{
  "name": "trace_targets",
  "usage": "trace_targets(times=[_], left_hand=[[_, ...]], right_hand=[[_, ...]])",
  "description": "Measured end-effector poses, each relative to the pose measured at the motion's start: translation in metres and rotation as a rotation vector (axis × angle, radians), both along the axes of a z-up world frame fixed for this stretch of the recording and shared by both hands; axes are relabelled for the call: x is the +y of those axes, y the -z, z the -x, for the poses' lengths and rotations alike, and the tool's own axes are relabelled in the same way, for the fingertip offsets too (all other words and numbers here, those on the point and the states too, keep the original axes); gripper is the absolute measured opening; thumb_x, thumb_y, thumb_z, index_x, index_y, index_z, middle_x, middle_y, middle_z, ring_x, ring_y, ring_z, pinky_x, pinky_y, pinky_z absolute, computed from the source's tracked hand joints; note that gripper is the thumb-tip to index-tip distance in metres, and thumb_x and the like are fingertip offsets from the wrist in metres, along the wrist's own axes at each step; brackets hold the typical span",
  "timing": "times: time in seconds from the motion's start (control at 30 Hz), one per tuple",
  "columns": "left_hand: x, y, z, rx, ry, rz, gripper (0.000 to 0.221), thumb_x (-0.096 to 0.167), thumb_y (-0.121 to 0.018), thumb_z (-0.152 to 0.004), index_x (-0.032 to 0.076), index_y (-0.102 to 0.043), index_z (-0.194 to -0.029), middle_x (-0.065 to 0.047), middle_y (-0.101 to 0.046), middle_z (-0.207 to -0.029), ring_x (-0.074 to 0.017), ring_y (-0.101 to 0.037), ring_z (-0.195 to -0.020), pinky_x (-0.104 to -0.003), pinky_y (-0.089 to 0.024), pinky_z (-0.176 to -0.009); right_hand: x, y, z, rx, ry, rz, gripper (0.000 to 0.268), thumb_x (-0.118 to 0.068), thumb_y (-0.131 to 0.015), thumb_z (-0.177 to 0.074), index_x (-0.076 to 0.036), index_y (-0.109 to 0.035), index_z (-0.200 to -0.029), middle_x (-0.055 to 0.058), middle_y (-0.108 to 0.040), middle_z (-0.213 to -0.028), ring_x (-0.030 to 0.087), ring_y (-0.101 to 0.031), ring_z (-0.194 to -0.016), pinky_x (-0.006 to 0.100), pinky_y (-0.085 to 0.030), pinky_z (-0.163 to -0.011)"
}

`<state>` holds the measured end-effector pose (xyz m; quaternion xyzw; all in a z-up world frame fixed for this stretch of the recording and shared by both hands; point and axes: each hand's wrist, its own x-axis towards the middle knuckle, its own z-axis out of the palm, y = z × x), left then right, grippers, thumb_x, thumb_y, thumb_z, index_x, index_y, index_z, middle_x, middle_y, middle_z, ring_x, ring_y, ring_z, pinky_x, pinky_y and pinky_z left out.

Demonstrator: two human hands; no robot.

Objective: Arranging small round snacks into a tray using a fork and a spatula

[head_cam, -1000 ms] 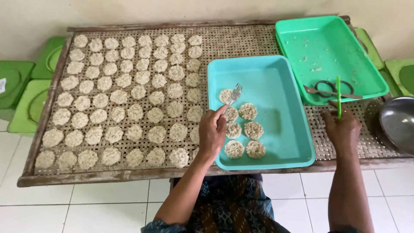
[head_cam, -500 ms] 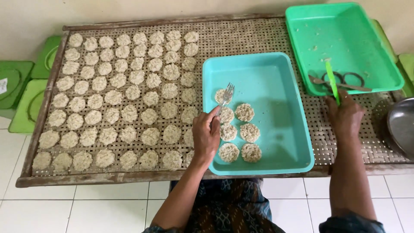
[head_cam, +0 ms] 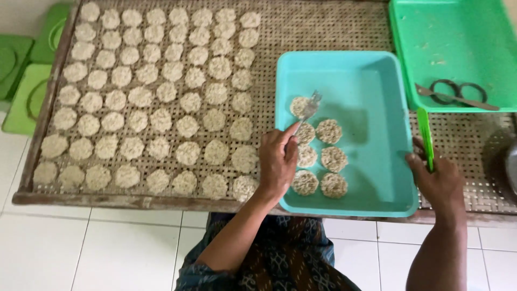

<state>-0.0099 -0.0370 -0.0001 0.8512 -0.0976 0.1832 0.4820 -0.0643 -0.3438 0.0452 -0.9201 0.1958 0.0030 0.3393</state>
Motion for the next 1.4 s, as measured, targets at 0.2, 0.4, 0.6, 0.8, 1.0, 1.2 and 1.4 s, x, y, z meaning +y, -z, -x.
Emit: trace_targets(times=[0.2,0.4,0.6,0.8,1.0,1.2,1.4], left_hand=[[-0.007,0.006,0.018,0.015,0.004,0.030,0.036,0.009,-0.067,-0.099,0.013,-0.067,-0.135,0.000,-0.054,-0.080,-0.0173,-0.048,-0.078,-0.035,-0.042,-0.082],[-0.012,-0.008,0.028,0.019,0.084,0.186,0.032,0.010,-0.062,-0.099,0.009,-0.067,-0.131,-0.004,-0.065,-0.086,-0.0172,-0.051,-0.076,-0.035,-0.045,-0.077],[-0.007,-0.002,0.027,0.067,0.180,0.337,0.034,0.007,-0.062,-0.101,0.009,-0.066,-0.135,0.000,-0.055,-0.079,-0.0123,-0.047,-0.068,-0.029,-0.046,-0.070],[0.044,-0.016,0.021,0.123,0.269,0.453,0.049,0.050,-0.041,-0.109,0.014,-0.061,-0.135,-0.014,-0.067,-0.134,-0.0244,-0.070,-0.105,-0.039,-0.064,-0.085],[0.108,-0.043,0.022,0.155,0.127,0.185,0.033,0.009,-0.064,-0.101,0.009,-0.066,-0.134,-0.007,-0.071,-0.092,-0.0081,-0.051,-0.056,-0.018,-0.038,-0.041],[0.091,-0.039,0.032,0.209,0.280,0.103,0.034,0.003,-0.067,-0.096,0.012,-0.070,-0.129,-0.009,-0.071,-0.096,-0.0066,-0.048,-0.055,-0.017,-0.039,-0.039],[0.087,-0.028,0.035,0.251,0.297,-0.002,0.033,0.006,-0.064,-0.099,0.012,-0.069,-0.131,-0.006,-0.067,-0.090,-0.0070,-0.042,-0.052,-0.020,-0.033,-0.036]], right_hand=[[-0.006,0.020,0.023,0.141,0.081,0.187,0.057,-0.031,-0.063,-0.107,-0.012,-0.054,-0.160,0.032,-0.071,-0.099,0.044,-0.070,-0.087,0.058,-0.058,-0.065],[0.004,-0.005,0.029,0.106,0.138,0.148,0.050,-0.018,-0.063,-0.114,-0.012,-0.055,-0.163,0.038,-0.071,-0.097,0.044,-0.069,-0.073,0.057,-0.060,-0.057],[-0.005,0.011,0.036,-0.041,0.126,0.206,0.044,-0.014,-0.071,-0.110,0.004,-0.066,-0.150,0.037,-0.070,-0.112,0.046,-0.069,-0.085,0.057,-0.056,-0.067],[-0.017,0.027,0.054,-0.111,0.134,0.293,0.031,-0.017,-0.072,-0.124,0.006,-0.072,-0.144,0.027,-0.069,-0.090,0.034,-0.065,-0.071,0.052,-0.055,-0.052],[-0.039,0.050,0.080,-0.492,-0.152,0.437,0.031,0.019,-0.055,-0.129,0.025,-0.070,-0.155,0.032,-0.076,-0.114,0.029,-0.064,-0.070,0.033,-0.051,-0.056],[-0.016,0.026,0.083,-0.456,-0.083,0.518,0.032,0.017,-0.062,-0.118,0.020,-0.076,-0.146,0.033,-0.074,-0.114,0.031,-0.063,-0.082,0.037,-0.053,-0.062],[0.012,-0.007,0.093,-0.455,-0.128,0.462,0.035,0.023,-0.069,-0.111,0.024,-0.071,-0.147,0.037,-0.075,-0.116,0.032,-0.071,-0.085,0.033,-0.054,-0.056]])
